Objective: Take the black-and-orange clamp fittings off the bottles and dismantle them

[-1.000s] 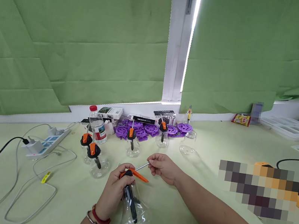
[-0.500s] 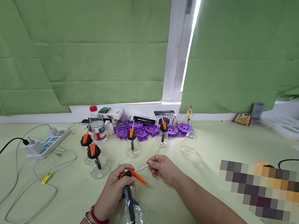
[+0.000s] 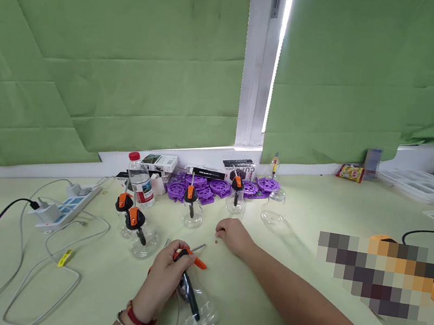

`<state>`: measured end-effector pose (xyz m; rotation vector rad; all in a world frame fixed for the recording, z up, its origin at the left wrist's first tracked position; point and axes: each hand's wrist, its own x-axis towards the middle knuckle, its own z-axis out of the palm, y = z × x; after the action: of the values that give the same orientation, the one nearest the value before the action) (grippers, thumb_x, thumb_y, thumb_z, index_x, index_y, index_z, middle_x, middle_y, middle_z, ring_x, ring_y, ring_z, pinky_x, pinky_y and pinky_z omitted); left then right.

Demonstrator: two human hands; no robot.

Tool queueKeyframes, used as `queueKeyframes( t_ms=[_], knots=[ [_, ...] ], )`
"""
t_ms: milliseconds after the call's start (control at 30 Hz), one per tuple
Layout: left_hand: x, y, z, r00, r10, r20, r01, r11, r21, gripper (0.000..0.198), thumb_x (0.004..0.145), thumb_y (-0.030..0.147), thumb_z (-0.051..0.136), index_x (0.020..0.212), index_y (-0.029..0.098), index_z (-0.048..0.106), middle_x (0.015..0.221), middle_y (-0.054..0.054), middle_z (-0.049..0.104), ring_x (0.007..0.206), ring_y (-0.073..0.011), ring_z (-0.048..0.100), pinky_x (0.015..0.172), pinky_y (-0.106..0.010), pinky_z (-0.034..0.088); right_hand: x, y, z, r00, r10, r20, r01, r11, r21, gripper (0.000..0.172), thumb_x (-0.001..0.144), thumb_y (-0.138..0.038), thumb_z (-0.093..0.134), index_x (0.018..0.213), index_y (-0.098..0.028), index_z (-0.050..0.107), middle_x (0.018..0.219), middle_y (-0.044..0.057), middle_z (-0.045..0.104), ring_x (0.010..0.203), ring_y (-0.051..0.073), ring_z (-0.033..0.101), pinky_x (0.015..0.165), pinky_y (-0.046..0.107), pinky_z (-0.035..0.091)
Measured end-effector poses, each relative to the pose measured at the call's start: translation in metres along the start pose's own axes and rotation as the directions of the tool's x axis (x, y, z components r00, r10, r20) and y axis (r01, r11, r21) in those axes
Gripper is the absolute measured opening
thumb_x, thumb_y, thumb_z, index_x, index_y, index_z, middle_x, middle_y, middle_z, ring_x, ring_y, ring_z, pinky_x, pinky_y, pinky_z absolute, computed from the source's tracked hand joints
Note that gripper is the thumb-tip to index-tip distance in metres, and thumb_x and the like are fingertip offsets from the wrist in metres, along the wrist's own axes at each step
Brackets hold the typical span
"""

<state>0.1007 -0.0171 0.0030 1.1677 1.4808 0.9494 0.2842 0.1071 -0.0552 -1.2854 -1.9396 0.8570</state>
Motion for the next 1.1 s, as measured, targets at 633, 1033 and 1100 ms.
queueKeyframes(
  t_ms=[633,1033,1100],
  knots=[
    [0.000,-0.005,-0.015,0.914,0.403,0.046,-0.270,0.521,0.810,0.025,0.083,0.016,0.036,0.094,0.014,0.059,0.091,-0.013,0.060,0.094,-0.0266,0.053,0.081,-0.037,0.037,0.015,0.021,-0.024,0.870,0.076,-0.487,-0.106,0.994,-0.035,0.035,0.080,-0.045,0.052,0.100,-0.017,0.058,0.095,0.010,0.062,0.086,0.023,0.055,0.077,0.035,0.042],
    [-0.006,0.006,-0.012,0.760,0.480,0.437,-0.643,0.460,0.612,0.032,0.085,0.020,0.039,0.058,0.020,0.057,0.058,-0.002,0.055,0.058,-0.0155,0.047,0.080,-0.036,0.035,0.048,0.027,-0.036,0.864,0.169,-0.474,-0.211,0.977,-0.037,0.041,0.071,-0.036,0.061,0.105,-0.017,0.053,0.105,0.010,0.059,0.098,0.025,0.055,0.081,0.035,0.042],
    [-0.002,0.004,-0.018,0.799,0.467,0.378,-0.587,0.470,0.660,0.033,0.086,0.019,0.037,0.059,0.020,0.056,0.059,-0.002,0.055,0.059,-0.0169,0.048,0.081,-0.038,0.036,0.040,0.018,-0.038,0.860,0.126,-0.495,-0.180,0.982,-0.063,0.041,0.069,-0.036,0.063,0.105,-0.017,0.053,0.106,0.010,0.059,0.100,0.025,0.053,0.083,0.036,0.041]
  ],
)
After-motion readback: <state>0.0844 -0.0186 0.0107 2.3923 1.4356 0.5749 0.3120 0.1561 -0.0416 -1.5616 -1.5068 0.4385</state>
